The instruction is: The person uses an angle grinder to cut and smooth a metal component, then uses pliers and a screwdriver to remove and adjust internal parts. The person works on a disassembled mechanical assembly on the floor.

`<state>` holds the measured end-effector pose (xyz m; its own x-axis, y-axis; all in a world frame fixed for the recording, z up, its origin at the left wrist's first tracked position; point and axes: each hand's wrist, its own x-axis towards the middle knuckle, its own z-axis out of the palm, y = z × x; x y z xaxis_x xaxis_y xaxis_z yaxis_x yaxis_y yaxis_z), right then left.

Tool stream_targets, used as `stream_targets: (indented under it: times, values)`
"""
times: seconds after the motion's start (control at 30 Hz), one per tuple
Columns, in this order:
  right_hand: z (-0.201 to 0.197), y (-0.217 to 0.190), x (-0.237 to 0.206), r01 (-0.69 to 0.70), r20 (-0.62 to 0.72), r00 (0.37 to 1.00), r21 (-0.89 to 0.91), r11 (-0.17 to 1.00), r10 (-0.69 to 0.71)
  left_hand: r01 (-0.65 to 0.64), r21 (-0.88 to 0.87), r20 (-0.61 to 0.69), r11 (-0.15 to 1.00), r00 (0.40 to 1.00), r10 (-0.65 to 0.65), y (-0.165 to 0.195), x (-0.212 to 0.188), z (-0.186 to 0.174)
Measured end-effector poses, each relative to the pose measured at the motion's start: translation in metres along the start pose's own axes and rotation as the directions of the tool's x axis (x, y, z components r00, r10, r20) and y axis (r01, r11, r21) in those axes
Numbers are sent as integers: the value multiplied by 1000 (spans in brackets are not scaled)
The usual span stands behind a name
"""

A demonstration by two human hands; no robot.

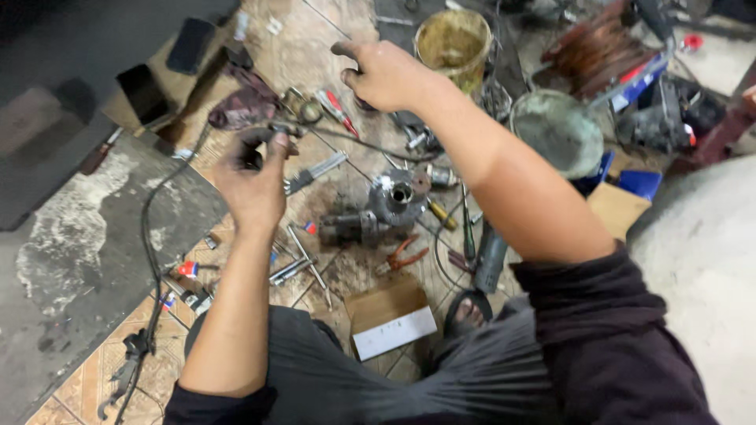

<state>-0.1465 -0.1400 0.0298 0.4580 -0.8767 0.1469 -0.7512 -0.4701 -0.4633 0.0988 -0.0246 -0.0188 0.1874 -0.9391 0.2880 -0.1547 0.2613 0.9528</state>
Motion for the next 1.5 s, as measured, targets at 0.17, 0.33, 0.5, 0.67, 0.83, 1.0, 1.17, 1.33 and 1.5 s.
stream_targets:
  times: [0.17, 0.33, 0.5, 0.67, 0.83, 1.0, 1.17, 1.33, 1.5]
  values:
    - [2, 36, -85, -41, 247, 967, -61, 997, 55, -73, -37, -3, 997, 997, 73, -1, -6, -7]
    - [22, 123, -160, -271, 378, 846, -303, 914, 376, -77, -9, 9, 997, 997, 77, 4, -10, -5]
    - [56, 170, -205, -509, 356, 778, -129, 851, 519, 4, -202, -1, 979, 1000, -4, -2, -12, 0]
    - [95, 148, -208, -397, 342, 866, 30, 917, 364, 28, -89, -40, 996, 999, -32, -5, -4, -17]
    - [128, 81, -185, -242, 355, 910, 41, 969, 212, -48, -80, -6, 996, 999, 47, 3, -11, -33]
    - [196, 11, -179, -110, 536, 844, 108, 988, 35, -91, -93, -4, 992, 996, 91, 9, -12, -44]
    - [264, -25, -198, 42, 662, 740, 132, 990, -120, -64, -7, -52, 998, 997, 64, 12, -9, -66]
    - [276, -52, -203, 50, 693, 710, 128, 991, -125, -53, 68, -114, 996, 992, 61, 10, -1, -82]
    - [205, -28, -170, 56, 652, 757, 0, 998, -42, -58, -15, -111, 998, 992, 56, 4, -2, -88]
